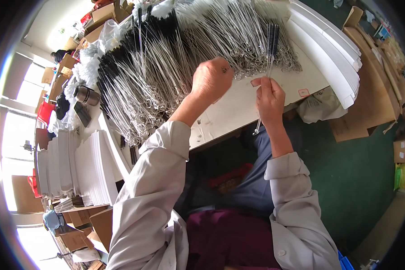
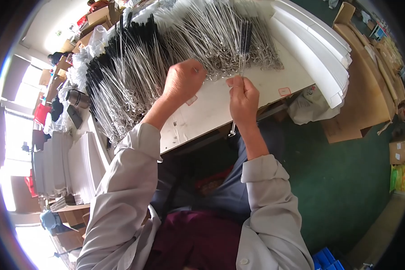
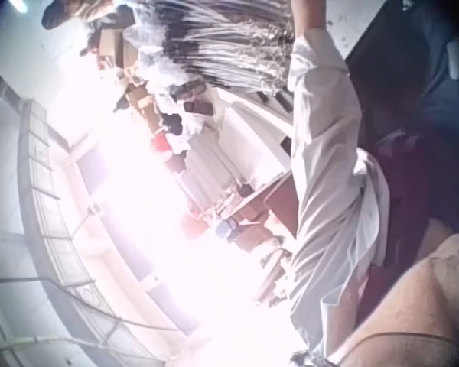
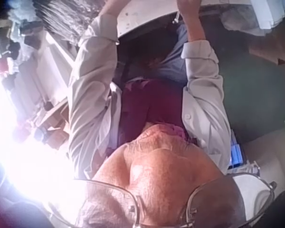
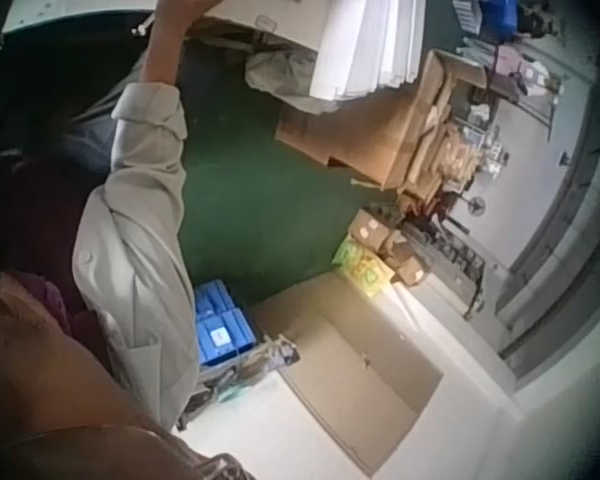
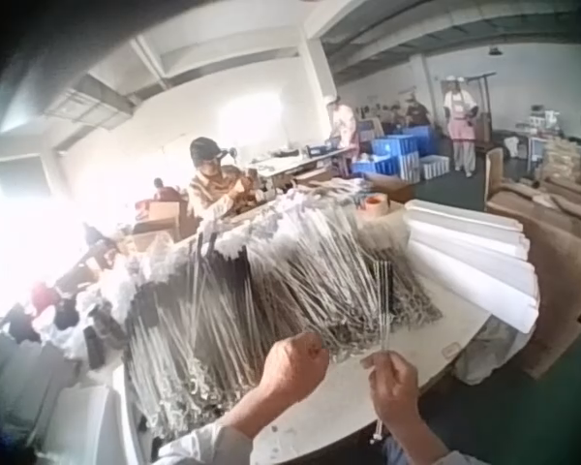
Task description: The person is assembling small brushes and sliding them into white paper sleeves.
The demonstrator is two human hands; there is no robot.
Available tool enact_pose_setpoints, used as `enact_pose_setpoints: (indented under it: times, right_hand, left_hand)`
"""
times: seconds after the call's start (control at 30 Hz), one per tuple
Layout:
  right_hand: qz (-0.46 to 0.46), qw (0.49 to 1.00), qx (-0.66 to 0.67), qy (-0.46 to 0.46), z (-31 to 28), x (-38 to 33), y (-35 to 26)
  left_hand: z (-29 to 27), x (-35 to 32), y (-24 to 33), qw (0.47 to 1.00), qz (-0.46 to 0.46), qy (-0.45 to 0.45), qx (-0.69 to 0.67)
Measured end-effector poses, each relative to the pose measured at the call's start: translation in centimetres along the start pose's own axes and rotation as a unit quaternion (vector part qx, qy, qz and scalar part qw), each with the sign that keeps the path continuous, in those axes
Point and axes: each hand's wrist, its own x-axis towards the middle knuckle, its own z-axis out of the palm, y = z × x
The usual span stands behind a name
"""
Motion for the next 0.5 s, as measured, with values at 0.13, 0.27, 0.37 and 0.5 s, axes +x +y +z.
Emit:
enact_pose_setpoints:
  times: [0.13, 0.27, 0.37, 0.5]
  right_hand:
    - [0.000, 1.000, 0.006, 0.005, 0.4, 0.1, -0.5]
    - [0.010, 1.000, 0.004, 0.012, 0.5, 0.1, -0.6]
    - [0.004, 1.000, -0.010, 0.011, 0.5, 0.1, -0.6]
    - [0.017, 1.000, 0.004, 0.008, 0.3, 0.0, -0.8]
  left_hand:
    - [1.4, -1.3, 0.6, 0.994, 0.089, -0.002, 0.056]
    - [1.7, -1.2, 0.9, 0.994, 0.096, -0.004, 0.052]
    - [1.3, -1.0, 1.1, 0.994, 0.104, 0.021, -0.003]
    - [-0.2, -0.5, 2.6, 0.989, 0.092, 0.067, -0.092]
